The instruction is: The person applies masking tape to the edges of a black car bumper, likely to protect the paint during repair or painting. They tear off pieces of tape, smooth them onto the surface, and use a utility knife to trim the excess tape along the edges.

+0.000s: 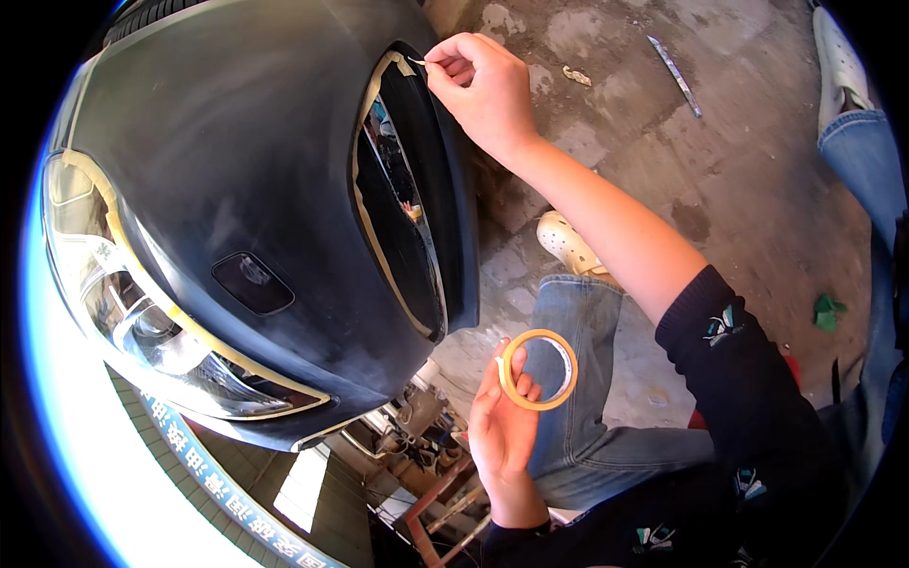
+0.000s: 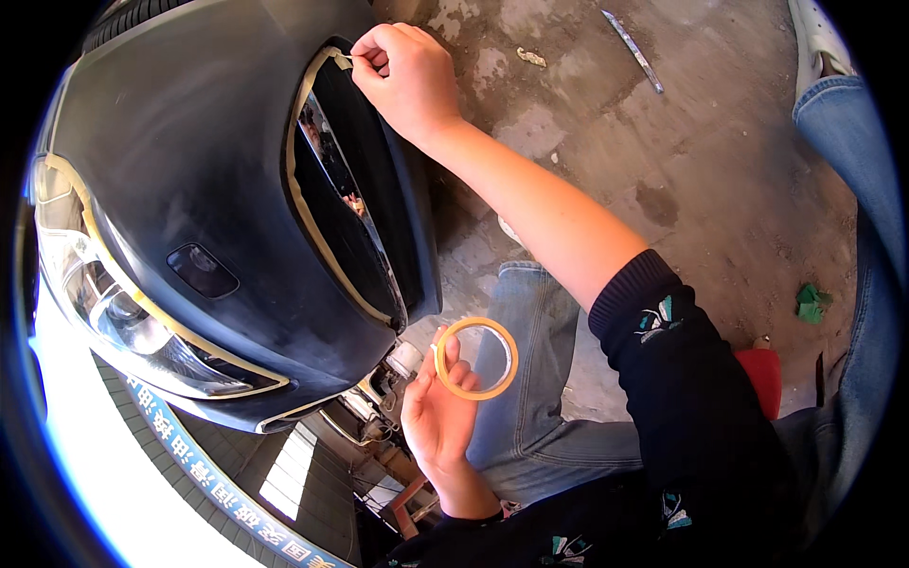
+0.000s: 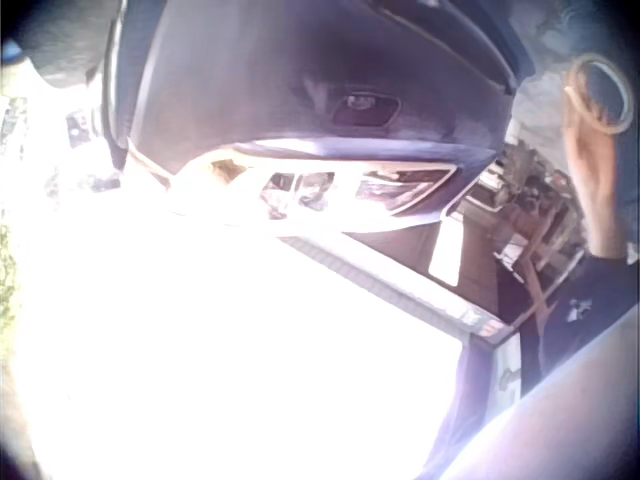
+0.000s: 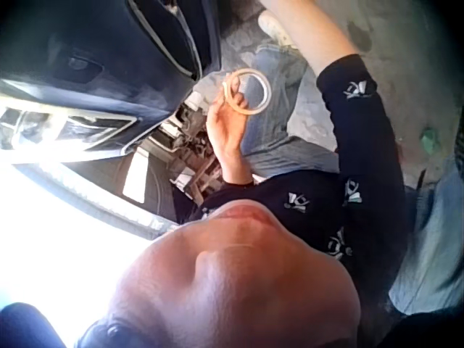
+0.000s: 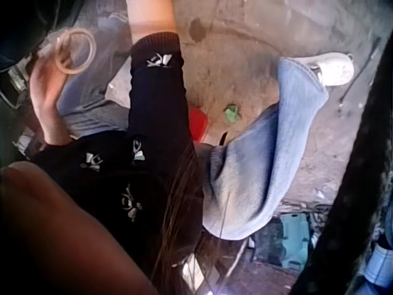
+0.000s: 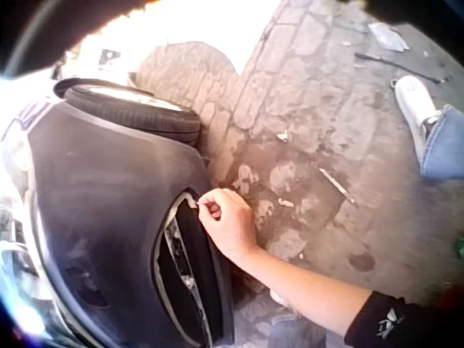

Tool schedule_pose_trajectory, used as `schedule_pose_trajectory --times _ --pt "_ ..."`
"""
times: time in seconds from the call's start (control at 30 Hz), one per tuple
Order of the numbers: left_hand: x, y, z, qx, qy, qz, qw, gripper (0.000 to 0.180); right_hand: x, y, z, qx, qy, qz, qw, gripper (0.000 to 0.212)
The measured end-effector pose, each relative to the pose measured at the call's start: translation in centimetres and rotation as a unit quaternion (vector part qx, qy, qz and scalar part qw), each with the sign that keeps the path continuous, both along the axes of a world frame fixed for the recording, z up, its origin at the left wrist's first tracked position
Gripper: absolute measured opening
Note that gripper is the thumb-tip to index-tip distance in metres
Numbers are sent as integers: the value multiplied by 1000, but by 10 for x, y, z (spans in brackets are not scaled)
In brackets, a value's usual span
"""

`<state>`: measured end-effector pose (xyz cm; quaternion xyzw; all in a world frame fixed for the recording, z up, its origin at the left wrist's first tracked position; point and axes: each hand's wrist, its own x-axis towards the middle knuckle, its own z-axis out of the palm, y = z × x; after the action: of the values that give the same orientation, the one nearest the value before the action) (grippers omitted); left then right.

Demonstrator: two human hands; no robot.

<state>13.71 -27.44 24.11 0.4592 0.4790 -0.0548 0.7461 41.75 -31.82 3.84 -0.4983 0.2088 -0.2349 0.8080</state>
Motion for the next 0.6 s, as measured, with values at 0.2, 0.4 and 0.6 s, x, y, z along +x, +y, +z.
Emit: schedule_pose_trajectory --times 0.2,0.4,0.6 --pt "-6 14 3 17 22 52 998 72 22 19 -1 -27 -9 8 1000 6" --pt "-8 15 6 13 38 51 998 74 28 26 -5 -107 -28 -72 991 10" --pt "-9 15 6 -11 21 67 997 72 32 30 2 -140 11 -66 988 11"
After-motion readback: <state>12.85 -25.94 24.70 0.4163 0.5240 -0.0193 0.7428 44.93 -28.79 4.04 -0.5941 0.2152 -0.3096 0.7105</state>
